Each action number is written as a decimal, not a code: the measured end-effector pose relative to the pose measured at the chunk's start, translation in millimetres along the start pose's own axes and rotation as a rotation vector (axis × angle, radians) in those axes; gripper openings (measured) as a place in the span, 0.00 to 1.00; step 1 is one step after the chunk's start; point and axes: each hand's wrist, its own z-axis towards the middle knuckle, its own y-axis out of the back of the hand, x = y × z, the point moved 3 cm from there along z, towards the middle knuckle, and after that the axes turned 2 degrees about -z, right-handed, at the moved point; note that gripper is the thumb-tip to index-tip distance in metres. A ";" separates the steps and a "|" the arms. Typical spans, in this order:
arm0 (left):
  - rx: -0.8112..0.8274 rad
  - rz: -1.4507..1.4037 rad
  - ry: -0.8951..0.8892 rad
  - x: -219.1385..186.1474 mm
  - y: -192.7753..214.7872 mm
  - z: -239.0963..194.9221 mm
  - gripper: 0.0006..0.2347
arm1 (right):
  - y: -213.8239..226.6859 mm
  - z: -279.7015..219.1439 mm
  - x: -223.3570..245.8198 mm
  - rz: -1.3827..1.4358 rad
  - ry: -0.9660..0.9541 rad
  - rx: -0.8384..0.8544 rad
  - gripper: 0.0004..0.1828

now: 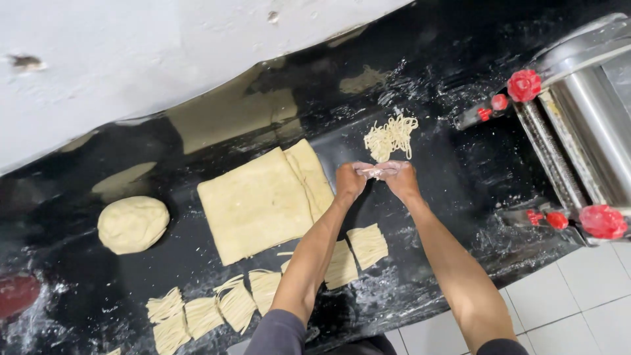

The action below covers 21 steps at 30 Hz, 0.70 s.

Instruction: The person arranges cut strips of dough on a black countertop, separating them into small bundles. They then transfer these bundles onto a large red tray, organizing them into neat rows. The person also handles a ball of dough and a red measuring cup containing flour.

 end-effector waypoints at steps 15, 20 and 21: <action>-0.093 0.549 -0.229 -49.5 -35.4 71.8 0.03 | -3.2 117.5 -27.7 -0.188 0.115 -0.250 0.08; -0.041 0.652 -0.181 -39.2 -43.3 93.8 0.04 | -9.4 125.7 -28.3 -0.289 0.071 -0.277 0.07; -0.005 0.664 -0.129 -46.1 -39.4 87.7 0.06 | -9.3 125.3 -29.0 -0.319 0.036 -0.271 0.07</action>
